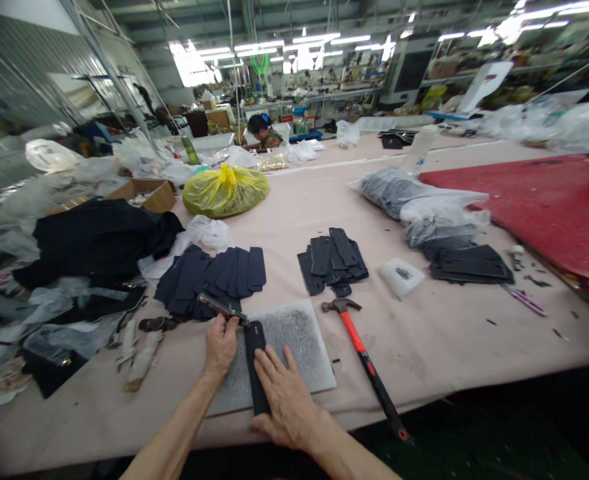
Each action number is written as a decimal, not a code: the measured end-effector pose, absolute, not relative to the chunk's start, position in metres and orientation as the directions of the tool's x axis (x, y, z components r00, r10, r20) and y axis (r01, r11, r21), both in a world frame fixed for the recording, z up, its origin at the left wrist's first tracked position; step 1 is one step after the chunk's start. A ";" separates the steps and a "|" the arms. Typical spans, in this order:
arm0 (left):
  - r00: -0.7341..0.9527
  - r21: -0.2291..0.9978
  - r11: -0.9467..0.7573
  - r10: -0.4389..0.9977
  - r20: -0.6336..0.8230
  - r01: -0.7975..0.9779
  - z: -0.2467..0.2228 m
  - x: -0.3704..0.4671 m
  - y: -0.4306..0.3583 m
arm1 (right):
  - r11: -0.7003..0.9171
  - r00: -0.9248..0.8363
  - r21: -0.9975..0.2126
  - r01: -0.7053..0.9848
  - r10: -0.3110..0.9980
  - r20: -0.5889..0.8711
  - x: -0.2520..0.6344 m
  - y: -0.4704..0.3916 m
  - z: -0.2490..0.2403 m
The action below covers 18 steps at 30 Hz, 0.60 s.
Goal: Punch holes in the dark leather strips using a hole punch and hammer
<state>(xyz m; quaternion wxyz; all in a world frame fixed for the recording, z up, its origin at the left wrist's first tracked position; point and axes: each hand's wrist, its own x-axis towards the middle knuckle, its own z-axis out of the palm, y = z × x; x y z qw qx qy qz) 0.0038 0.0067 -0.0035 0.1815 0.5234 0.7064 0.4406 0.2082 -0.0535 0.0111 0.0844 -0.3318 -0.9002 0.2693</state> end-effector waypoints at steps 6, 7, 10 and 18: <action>-0.296 0.809 0.080 0.948 0.119 0.582 -0.022 0.012 -0.007 | 0.456 -0.520 -0.564 0.688 0.852 0.054 0.190 -0.009 0.020; -0.291 0.796 0.087 0.950 0.115 0.599 -0.024 0.013 -0.007 | 0.426 -0.486 -0.551 0.718 0.873 0.042 0.185 0.002 0.019; -0.287 0.754 0.101 0.950 0.120 0.649 -0.027 0.012 -0.008 | 0.412 -0.474 -0.521 0.748 0.880 0.015 0.170 0.029 0.014; -0.171 0.759 0.000 0.974 0.147 0.651 -0.025 0.004 -0.009 | 0.451 -0.520 -0.507 0.734 0.854 0.007 0.159 0.040 0.003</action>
